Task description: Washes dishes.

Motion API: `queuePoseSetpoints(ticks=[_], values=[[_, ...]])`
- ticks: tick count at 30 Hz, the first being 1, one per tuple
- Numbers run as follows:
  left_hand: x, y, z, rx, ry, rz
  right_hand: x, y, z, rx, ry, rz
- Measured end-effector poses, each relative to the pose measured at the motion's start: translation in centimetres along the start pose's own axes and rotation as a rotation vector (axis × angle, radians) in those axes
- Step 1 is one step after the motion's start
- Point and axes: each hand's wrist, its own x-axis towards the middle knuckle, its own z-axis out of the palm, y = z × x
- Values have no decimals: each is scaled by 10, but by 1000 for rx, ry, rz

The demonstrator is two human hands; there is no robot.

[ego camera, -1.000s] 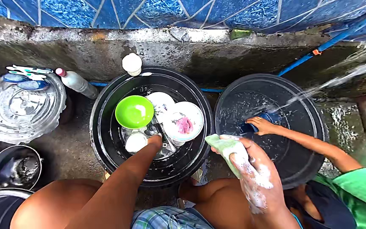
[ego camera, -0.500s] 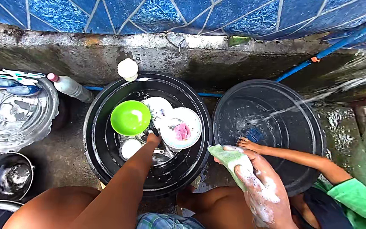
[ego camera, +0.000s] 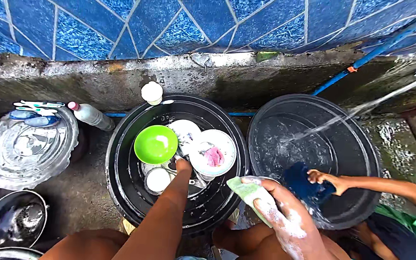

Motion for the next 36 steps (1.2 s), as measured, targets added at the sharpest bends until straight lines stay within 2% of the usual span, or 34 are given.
queuePoseSetpoints(ticks=[3, 9, 16, 22, 25, 28, 31, 33, 36], values=[[5, -10, 4, -107, -4, -9, 6, 3, 1, -32, -9, 48], [4, -33, 8, -399, -23, -24, 18, -5, 6, 99, 0, 80], [-79, -40, -13, -711, -214, -70, 26, -4, 24, -61, 91, 165], [-171, -68, -77, -891, -501, -16, 41, 14, 30, -44, 175, 251], [-206, -95, -109, -838, -564, 114, 39, 22, 42, -100, 160, 233], [-229, -120, -132, -751, -639, 264, 22, 29, 77, -245, -66, 139], [-248, -131, -150, -697, -659, 402, -5, 31, 125, -453, -357, -154], [-251, -140, -156, -611, -623, 512, -11, 27, 141, -596, -346, -399], [-246, -149, -161, -513, -566, 647, 4, 32, 151, -683, -148, -720]])
